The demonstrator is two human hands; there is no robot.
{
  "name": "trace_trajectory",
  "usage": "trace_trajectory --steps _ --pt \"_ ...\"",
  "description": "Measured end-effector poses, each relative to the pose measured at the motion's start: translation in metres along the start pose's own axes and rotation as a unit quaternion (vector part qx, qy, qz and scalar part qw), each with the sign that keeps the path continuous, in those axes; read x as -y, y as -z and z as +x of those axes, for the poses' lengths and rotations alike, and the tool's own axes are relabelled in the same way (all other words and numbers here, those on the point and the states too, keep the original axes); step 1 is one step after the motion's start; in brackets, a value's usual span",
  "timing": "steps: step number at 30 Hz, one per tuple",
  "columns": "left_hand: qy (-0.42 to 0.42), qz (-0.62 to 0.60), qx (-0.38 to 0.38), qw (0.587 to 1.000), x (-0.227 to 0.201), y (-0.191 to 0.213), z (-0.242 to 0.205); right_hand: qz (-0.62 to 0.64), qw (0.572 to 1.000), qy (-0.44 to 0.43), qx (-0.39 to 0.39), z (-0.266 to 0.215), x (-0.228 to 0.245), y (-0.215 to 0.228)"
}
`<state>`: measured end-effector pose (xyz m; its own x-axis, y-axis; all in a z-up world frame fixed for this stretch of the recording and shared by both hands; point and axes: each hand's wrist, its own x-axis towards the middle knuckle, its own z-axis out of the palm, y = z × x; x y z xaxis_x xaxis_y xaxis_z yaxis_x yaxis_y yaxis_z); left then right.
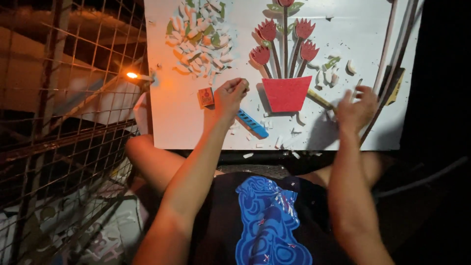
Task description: Refining and assembling small foam details to create a decorative flower pot artwork on a board using a utility knife and a lighter.
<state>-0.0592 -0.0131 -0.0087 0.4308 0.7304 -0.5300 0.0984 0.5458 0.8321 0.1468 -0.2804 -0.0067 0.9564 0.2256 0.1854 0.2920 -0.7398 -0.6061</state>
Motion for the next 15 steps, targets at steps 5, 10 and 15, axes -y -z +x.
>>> trace_trajectory --steps 5,10,15 --pt "-0.009 0.051 0.016 0.999 0.014 0.003 0.023 -0.148 0.989 -0.021 0.019 0.015 -0.055 0.007" --pt "-0.007 0.02 0.036 0.999 0.002 -0.004 0.019 -0.092 0.991 -0.08 0.055 0.019 -0.062 0.001" --pt "-0.007 0.011 0.054 0.998 -0.016 -0.003 0.022 -0.044 0.987 -0.157 -0.007 0.024 -0.031 0.015"
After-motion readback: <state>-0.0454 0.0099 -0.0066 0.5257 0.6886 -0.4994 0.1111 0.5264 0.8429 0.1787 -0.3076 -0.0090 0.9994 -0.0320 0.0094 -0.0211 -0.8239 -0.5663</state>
